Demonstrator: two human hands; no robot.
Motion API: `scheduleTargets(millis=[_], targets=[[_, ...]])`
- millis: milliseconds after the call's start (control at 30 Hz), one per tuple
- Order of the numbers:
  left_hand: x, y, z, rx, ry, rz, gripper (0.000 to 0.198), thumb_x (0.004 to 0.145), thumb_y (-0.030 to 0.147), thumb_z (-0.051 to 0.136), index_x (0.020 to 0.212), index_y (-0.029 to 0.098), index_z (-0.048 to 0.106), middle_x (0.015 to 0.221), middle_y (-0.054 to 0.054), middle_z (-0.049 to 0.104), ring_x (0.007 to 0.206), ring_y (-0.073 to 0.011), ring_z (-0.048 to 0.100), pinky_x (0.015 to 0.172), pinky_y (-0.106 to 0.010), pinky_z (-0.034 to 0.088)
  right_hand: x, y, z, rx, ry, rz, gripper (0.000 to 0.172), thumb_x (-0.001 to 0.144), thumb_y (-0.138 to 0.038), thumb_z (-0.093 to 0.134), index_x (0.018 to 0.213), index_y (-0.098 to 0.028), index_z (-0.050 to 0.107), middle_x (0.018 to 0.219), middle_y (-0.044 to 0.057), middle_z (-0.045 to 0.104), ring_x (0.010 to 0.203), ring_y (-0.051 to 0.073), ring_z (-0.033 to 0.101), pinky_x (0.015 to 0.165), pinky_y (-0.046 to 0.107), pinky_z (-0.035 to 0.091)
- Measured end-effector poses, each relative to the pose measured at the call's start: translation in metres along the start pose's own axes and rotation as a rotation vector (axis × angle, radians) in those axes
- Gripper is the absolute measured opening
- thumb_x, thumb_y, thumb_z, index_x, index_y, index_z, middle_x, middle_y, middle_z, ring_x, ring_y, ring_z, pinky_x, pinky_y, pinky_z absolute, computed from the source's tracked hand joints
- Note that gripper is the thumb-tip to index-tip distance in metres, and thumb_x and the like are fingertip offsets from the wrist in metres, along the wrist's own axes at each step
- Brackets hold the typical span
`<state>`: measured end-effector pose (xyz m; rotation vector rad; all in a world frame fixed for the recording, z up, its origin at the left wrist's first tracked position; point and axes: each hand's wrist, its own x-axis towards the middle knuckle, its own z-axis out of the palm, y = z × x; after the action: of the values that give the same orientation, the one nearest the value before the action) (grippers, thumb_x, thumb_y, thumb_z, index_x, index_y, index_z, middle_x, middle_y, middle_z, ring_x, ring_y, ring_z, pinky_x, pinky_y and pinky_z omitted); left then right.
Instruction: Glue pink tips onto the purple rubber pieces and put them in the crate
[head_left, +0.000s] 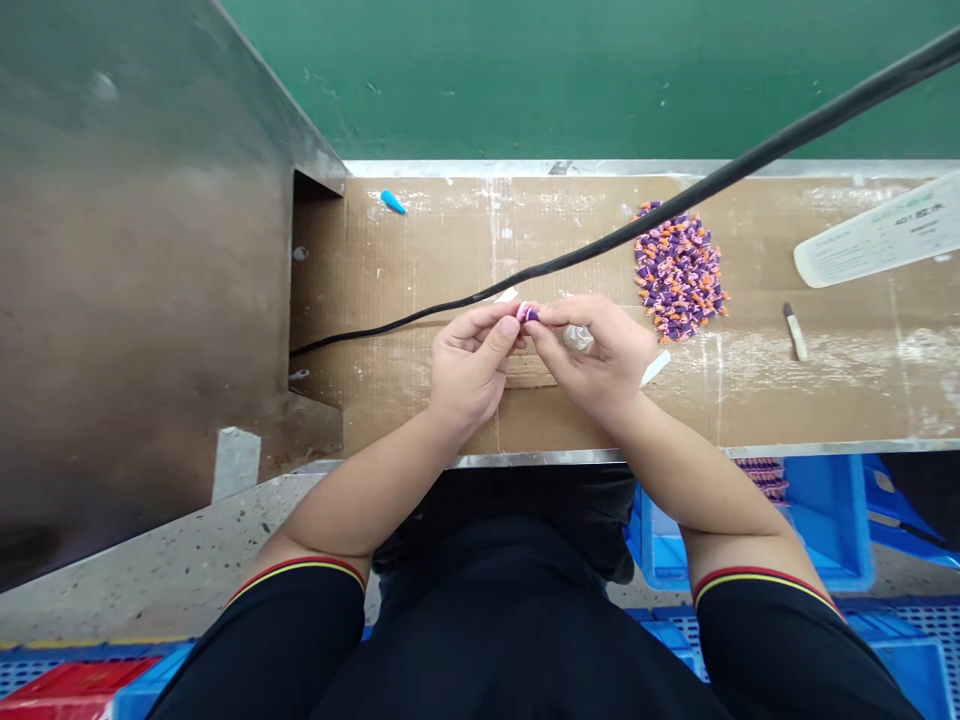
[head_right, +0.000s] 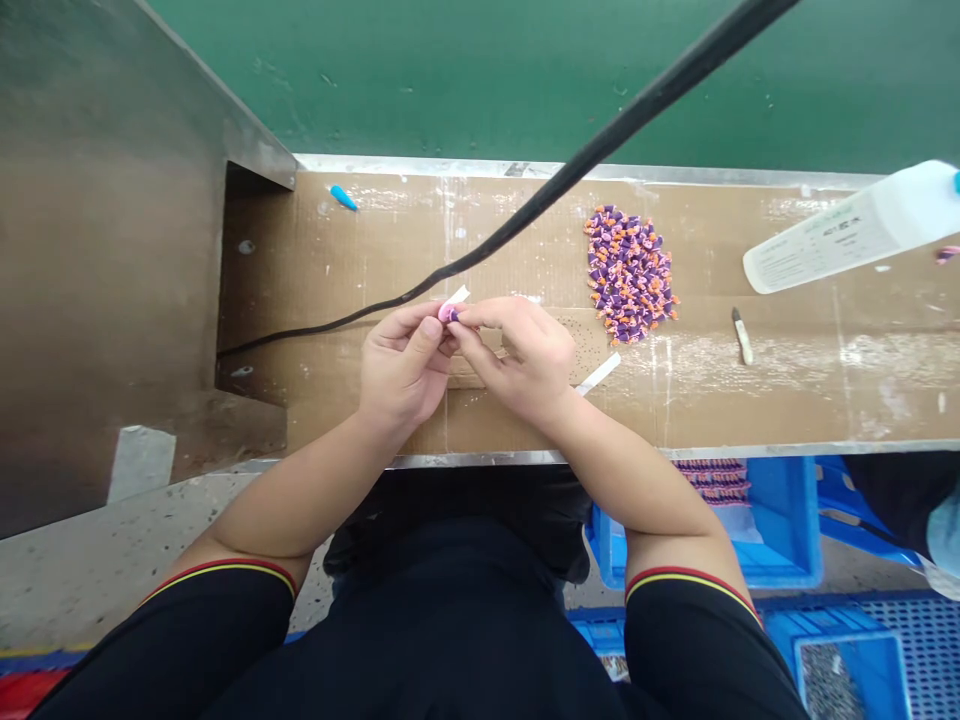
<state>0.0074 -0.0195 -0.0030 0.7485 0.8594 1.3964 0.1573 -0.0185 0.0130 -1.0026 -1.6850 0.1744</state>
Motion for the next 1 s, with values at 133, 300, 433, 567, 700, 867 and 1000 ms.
scheduleTargets(millis=[133, 300, 433, 567, 700, 867, 1000], targets=[[0.002, 0.001, 0.001, -0.051, -0.015, -0.046, 0.035, 0.074, 0.054, 0.107, 0.092, 0.029, 0.091, 0.092, -0.003, 0.086, 0.088, -0.0156, 0.081, 0.094, -0.031, 0.069, -0.002, 0.002, 0.001, 0.015, -0.016, 0.022, 0.005, 0.107, -0.027, 0.075, 0.102, -0.028, 0.076, 0.097, 0.001, 0.088, 0.087, 0.019, 0.085, 0.081, 0.036, 0.070], [0.001, 0.004, 0.001, -0.058, -0.029, -0.052, 0.032, 0.075, 0.053, 0.107, 0.091, 0.031, 0.091, 0.094, -0.002, 0.086, 0.092, -0.0168, 0.082, 0.102, -0.035, 0.069, -0.007, 0.003, 0.003, 0.010, -0.059, 0.089, 0.009, 0.108, -0.034, 0.073, 0.102, -0.028, 0.077, 0.098, 0.002, 0.087, 0.088, 0.020, 0.084, 0.085, 0.039, 0.071], [0.000, 0.003, 0.002, -0.056, -0.026, -0.050, 0.032, 0.074, 0.054, 0.107, 0.091, 0.031, 0.091, 0.095, -0.002, 0.086, 0.093, -0.0147, 0.081, 0.100, -0.030, 0.067, -0.006, 0.001, 0.003, 0.031, -0.022, 0.043, 0.005, 0.107, -0.028, 0.075, 0.102, -0.028, 0.077, 0.097, 0.001, 0.087, 0.086, 0.018, 0.083, 0.082, 0.035, 0.070], [0.001, 0.002, -0.001, -0.059, -0.031, -0.058, 0.036, 0.081, 0.058, 0.102, 0.099, 0.029, 0.091, 0.111, -0.005, 0.087, 0.097, -0.0127, 0.078, 0.085, -0.023, 0.062, 0.006, 0.010, -0.011, 0.032, -0.044, 0.149, 0.005, 0.107, -0.030, 0.074, 0.108, -0.027, 0.079, 0.099, 0.002, 0.084, 0.087, 0.018, 0.080, 0.078, 0.035, 0.069], [0.002, 0.001, -0.006, -0.031, -0.004, -0.070, 0.041, 0.083, 0.061, 0.099, 0.098, 0.024, 0.089, 0.108, -0.009, 0.085, 0.095, -0.0146, 0.074, 0.078, -0.025, 0.058, 0.025, 0.036, -0.045, 0.026, -0.116, 0.300, 0.007, 0.103, -0.030, 0.073, 0.105, -0.025, 0.078, 0.103, 0.005, 0.080, 0.097, 0.022, 0.078, 0.083, 0.039, 0.070], [0.003, 0.004, -0.007, -0.010, 0.014, -0.074, 0.043, 0.082, 0.062, 0.098, 0.094, 0.022, 0.088, 0.099, -0.009, 0.081, 0.090, -0.0153, 0.070, 0.073, -0.026, 0.055, 0.039, 0.068, -0.092, -0.078, -0.452, 0.354, 0.007, 0.090, -0.023, 0.073, 0.089, -0.025, 0.079, 0.091, 0.002, 0.078, 0.081, 0.019, 0.072, 0.073, 0.035, 0.063], [0.004, 0.005, -0.007, 0.008, -0.001, -0.087, 0.043, 0.083, 0.063, 0.096, 0.093, 0.021, 0.087, 0.097, -0.009, 0.078, 0.084, -0.0145, 0.066, 0.069, -0.027, 0.053, 0.036, 0.078, -0.101, -0.155, -0.668, 0.348, 0.016, 0.078, -0.014, 0.067, 0.079, -0.026, 0.079, 0.082, 0.000, 0.077, 0.075, 0.017, 0.067, 0.070, 0.033, 0.056]])
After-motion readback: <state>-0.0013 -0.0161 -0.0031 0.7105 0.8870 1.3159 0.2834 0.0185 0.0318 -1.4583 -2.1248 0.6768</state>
